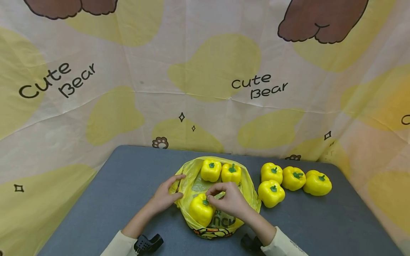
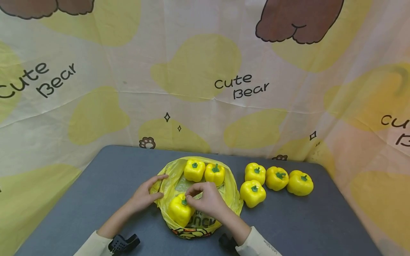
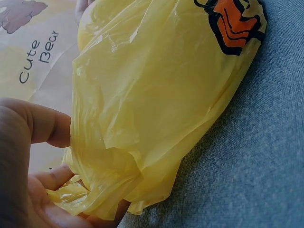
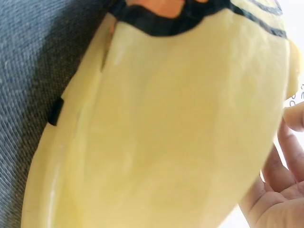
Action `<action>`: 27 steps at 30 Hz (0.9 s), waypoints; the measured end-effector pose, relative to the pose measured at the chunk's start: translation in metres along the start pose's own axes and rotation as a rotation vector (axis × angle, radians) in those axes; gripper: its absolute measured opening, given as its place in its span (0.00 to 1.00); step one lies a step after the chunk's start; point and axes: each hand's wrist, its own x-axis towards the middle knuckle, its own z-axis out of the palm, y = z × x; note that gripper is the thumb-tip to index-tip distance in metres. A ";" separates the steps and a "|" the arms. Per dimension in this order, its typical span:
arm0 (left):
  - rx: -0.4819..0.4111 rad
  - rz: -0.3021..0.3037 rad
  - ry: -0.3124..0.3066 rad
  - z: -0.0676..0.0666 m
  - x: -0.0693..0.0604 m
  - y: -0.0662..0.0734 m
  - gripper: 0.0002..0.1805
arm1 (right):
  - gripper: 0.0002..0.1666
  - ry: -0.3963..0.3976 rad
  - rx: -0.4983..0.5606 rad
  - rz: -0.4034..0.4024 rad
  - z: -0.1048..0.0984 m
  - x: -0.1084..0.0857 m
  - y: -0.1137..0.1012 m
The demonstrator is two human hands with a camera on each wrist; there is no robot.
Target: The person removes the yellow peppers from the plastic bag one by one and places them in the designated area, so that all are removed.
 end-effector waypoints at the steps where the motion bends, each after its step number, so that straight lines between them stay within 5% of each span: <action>1: -0.002 -0.004 0.000 0.000 0.000 0.000 0.31 | 0.05 0.000 -0.001 -0.003 0.000 0.000 0.000; 14: -0.005 -0.046 0.011 0.001 0.000 -0.001 0.32 | 0.03 -0.012 0.001 -0.057 0.004 -0.002 -0.001; 27: 0.003 -0.047 0.011 0.001 0.000 0.002 0.32 | 0.03 0.131 -0.010 -0.059 -0.020 -0.017 -0.004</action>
